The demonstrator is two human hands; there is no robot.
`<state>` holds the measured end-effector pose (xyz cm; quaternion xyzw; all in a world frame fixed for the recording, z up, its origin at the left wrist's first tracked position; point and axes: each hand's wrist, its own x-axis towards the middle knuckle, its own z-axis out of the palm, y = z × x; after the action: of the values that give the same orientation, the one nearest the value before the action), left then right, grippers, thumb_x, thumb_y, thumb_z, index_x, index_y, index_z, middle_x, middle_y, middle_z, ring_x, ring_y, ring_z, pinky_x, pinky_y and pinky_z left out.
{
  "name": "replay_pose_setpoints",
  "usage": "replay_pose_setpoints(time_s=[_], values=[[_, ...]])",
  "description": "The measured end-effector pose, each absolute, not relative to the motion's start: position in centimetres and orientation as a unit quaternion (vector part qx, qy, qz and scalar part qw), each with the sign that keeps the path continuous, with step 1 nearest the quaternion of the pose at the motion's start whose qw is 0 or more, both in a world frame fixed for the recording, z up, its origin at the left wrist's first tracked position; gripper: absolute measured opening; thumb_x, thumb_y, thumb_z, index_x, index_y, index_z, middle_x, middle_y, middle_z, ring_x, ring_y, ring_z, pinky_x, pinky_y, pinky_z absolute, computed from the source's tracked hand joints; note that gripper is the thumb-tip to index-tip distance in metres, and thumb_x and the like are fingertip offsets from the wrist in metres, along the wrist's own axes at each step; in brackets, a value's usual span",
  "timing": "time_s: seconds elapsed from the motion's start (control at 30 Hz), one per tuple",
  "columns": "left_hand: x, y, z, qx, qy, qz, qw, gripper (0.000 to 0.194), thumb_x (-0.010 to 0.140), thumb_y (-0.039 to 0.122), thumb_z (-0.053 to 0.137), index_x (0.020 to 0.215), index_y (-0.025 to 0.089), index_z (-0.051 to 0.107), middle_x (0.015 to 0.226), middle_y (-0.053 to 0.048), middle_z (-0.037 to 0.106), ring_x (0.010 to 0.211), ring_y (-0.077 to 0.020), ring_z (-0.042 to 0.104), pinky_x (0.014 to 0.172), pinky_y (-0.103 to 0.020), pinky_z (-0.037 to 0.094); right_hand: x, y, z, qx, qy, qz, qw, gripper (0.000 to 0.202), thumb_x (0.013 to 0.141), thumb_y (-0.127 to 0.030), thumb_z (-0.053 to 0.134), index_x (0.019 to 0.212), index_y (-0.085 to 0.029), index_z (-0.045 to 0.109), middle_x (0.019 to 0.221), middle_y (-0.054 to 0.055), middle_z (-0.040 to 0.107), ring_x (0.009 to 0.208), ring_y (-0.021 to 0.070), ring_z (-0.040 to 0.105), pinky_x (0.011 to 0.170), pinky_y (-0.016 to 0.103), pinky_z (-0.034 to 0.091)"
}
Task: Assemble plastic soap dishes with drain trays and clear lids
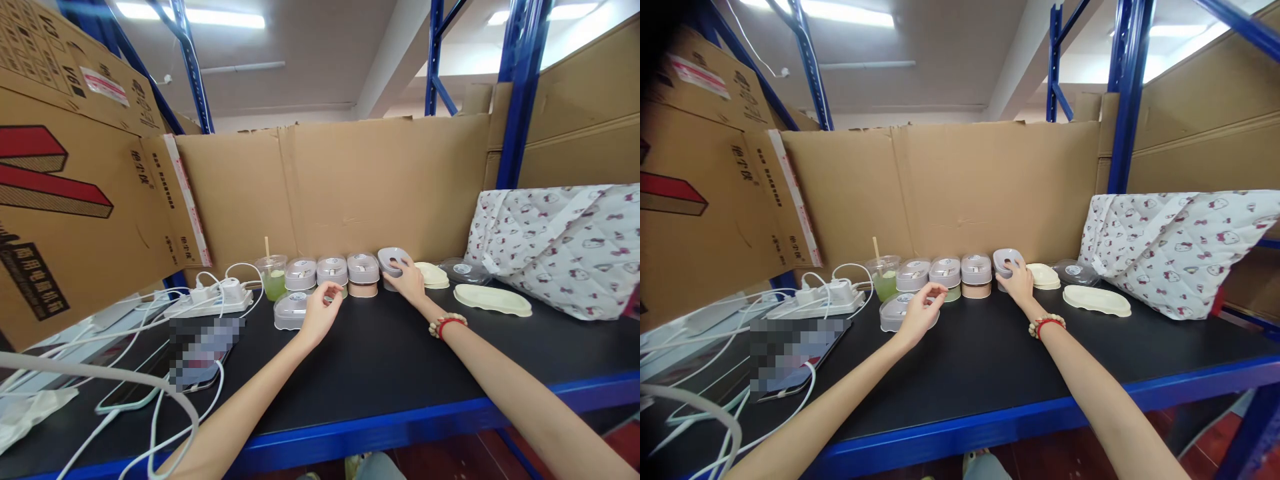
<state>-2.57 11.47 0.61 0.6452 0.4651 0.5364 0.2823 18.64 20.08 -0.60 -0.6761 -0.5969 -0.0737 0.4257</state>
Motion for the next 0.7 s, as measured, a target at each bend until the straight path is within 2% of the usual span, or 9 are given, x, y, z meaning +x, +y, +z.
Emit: replay_pose_setpoints(time_s=[0.1, 0.33, 0.43, 0.5, 0.6, 0.7], values=[[-2.3, 11.5, 0.1, 0.664, 0.451, 0.526, 0.282, 0.010, 0.073, 0.005, 0.049, 0.075, 0.011, 0.057, 0.077, 0.000, 0.058, 0.072, -0.0085, 0.053, 0.058, -0.014, 0.034, 19.3, 20.4, -1.0, -0.644, -0.609, -0.091, 0.454, 0.028, 0.068, -0.031, 0.068, 0.095, -0.023, 0.071, 0.116, 0.008, 0.060, 0.102, 0.0289, 0.058, 0.092, 0.042, 0.045], [-2.5, 11.6, -0.1, 0.660, 0.437, 0.544, 0.278, 0.010, 0.070, 0.003, 0.052, 0.072, 0.012, 0.057, 0.075, 0.000, 0.057, 0.072, -0.0081, 0.053, 0.058, -0.014, 0.033, 19.8, 20.6, -1.3, -0.612, -0.614, -0.072, 0.494, 0.027, 0.069, -0.033, 0.067, 0.093, -0.020, 0.071, 0.112, 0.010, 0.061, 0.101, 0.0294, 0.058, 0.089, 0.045, 0.046], [-2.4, 11.5, 0.4, 0.608, 0.434, 0.574, 0.335, 0.007, 0.072, 0.008, 0.054, 0.078, 0.011, 0.058, 0.073, -0.001, 0.057, 0.069, -0.0079, 0.054, 0.057, -0.013, 0.036, 18.8, 19.7, -0.4, -0.556, -0.590, -0.124, 0.573, 0.033, 0.073, -0.037, 0.063, 0.099, -0.019, 0.069, 0.117, 0.012, 0.058, 0.106, 0.0297, 0.055, 0.091, 0.047, 0.044], [-2.3, 11.4, 0.9, 0.559, 0.412, 0.589, 0.412, 0.015, 0.076, 0.016, 0.055, 0.090, 0.010, 0.056, 0.077, -0.003, 0.058, 0.068, -0.0094, 0.056, 0.058, -0.014, 0.040, 17.4, 18.4, 0.1, -0.471, -0.617, -0.162, 0.610, 0.036, 0.077, -0.041, 0.057, 0.105, -0.020, 0.066, 0.121, 0.011, 0.056, 0.108, 0.0269, 0.054, 0.092, 0.044, 0.044], [-2.4, 11.3, 1.5, 0.480, 0.358, 0.615, 0.513, 0.032, 0.078, 0.026, 0.057, 0.106, 0.011, 0.049, 0.089, -0.008, 0.060, 0.070, -0.0130, 0.060, 0.060, -0.018, 0.047, 14.6, 16.4, 0.0, -0.309, -0.756, -0.188, 0.546, 0.036, 0.077, -0.043, 0.056, 0.105, -0.022, 0.064, 0.118, 0.009, 0.057, 0.108, 0.0225, 0.054, 0.092, 0.039, 0.044], [-2.9, 11.3, 2.0, 0.415, 0.369, 0.657, 0.510, 0.031, 0.077, 0.021, 0.059, 0.105, 0.013, 0.047, 0.092, -0.007, 0.061, 0.066, -0.0129, 0.061, 0.056, -0.018, 0.048, 12.7, 15.5, -0.4, -0.193, -0.851, -0.192, 0.449, 0.044, 0.074, -0.045, 0.056, 0.111, -0.023, 0.060, 0.121, 0.008, 0.056, 0.107, 0.0210, 0.055, 0.087, 0.034, 0.047]])
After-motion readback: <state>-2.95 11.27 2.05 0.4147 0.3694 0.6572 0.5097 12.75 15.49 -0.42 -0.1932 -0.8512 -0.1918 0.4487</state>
